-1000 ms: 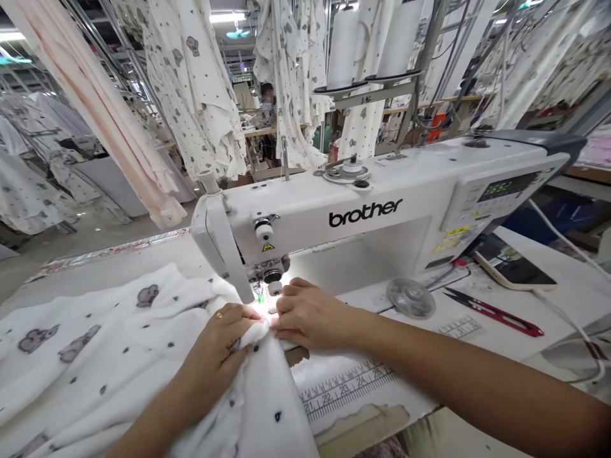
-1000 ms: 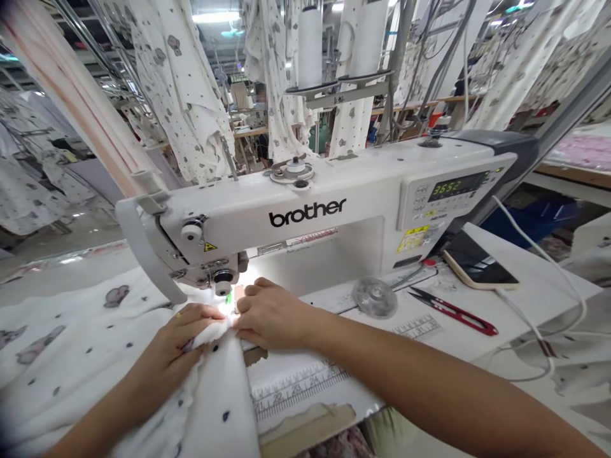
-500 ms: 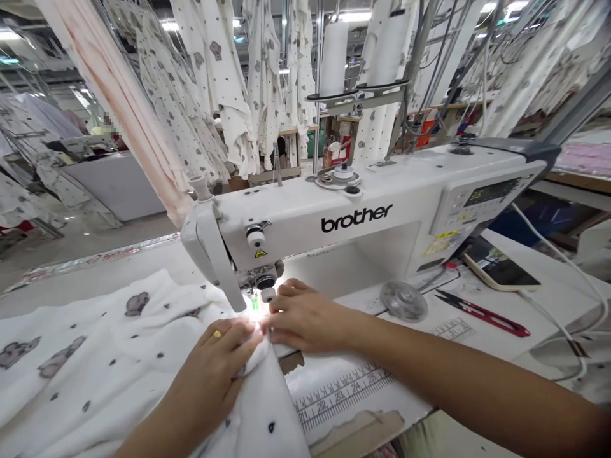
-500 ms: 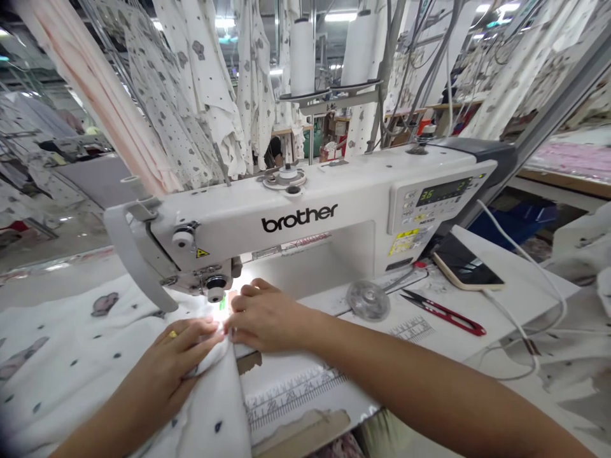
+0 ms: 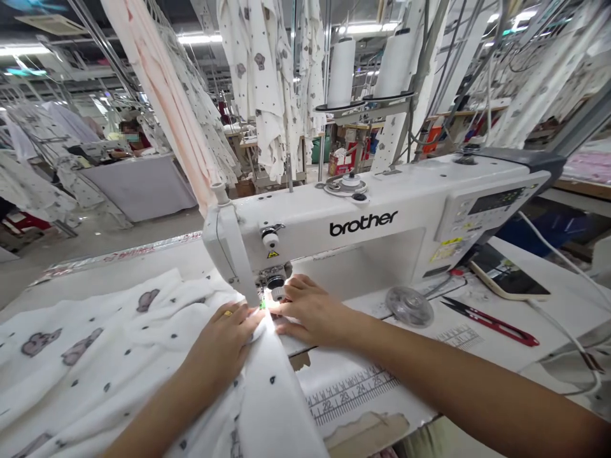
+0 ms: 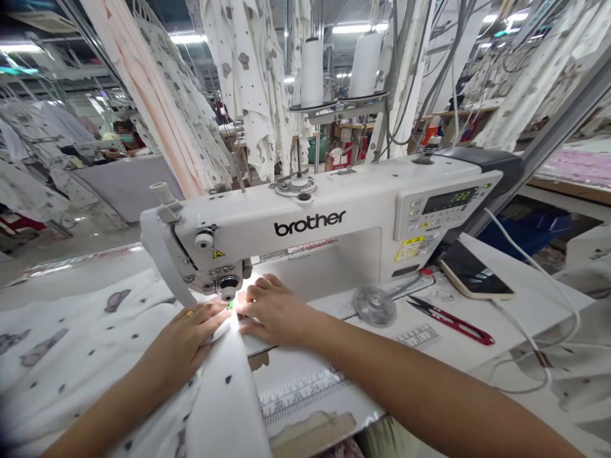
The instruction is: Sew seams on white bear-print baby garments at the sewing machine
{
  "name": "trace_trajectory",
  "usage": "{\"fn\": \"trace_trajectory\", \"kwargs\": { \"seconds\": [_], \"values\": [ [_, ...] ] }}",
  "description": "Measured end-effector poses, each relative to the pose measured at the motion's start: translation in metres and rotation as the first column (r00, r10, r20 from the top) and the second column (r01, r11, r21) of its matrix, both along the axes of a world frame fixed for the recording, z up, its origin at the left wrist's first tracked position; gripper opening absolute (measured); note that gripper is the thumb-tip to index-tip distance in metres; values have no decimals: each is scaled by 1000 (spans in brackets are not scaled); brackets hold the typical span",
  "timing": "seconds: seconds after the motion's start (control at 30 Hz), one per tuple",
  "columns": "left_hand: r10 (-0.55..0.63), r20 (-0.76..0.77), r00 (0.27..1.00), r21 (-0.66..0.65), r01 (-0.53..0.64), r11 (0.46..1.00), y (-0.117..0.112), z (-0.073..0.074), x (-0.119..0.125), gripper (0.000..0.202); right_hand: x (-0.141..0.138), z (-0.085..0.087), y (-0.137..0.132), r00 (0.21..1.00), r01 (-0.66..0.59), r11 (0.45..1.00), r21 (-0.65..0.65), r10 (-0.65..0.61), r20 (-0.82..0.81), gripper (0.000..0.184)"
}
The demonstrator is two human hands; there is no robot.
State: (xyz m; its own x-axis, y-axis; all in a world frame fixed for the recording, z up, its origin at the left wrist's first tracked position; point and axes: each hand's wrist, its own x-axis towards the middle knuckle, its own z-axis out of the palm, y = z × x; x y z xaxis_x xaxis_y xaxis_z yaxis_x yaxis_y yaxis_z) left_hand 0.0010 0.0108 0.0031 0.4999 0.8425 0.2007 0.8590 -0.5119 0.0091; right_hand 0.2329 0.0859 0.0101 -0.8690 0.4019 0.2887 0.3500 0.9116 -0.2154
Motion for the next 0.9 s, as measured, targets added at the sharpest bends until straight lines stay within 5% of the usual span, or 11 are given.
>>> {"fn": "trace_trajectory", "kwargs": {
  "seconds": [0.3, 0.43, 0.53, 0.63, 0.7, 0.8, 0.87, 0.9],
  "values": [
    [25, 50, 998, -79, -21, 997, -2, 9, 0, 40, -2, 11, 2, 999, 39, 998, 44, -39, -4, 20],
    [65, -23, 998, -89, -67, 994, -31, 18, -1, 47, 24, 25, -37, 989, 82, 996, 21, -79, -128, 24],
    [171, -20, 985, 66, -170, 983, -77, 15, -1, 58, 63, 6, -97, 896, 96, 995, 15, -80, -436, 25],
    [211, 14, 977, 152, -210, 966, -118, 0, -1, 67, 95, -38, -155, 842, 111, 990, 88, -46, -538, 32],
    [245, 27, 969, 128, -246, 961, -129, -12, 0, 68, 99, -67, -180, 872, 158, 986, -62, -168, -460, 31],
    [332, 39, 943, 26, -333, 943, -115, -23, 0, 58, 78, -91, -197, 807, 166, 912, -375, -344, -479, 34],
    [357, 48, 933, -43, -355, 934, -93, -21, -5, 53, 54, -94, -202, 798, 21, 777, -629, -392, -458, 47],
    [347, 51, 936, -74, -343, 936, -81, -18, -11, 53, 42, -93, -204, 803, -49, 654, -755, -423, -419, 53]
  ]
}}
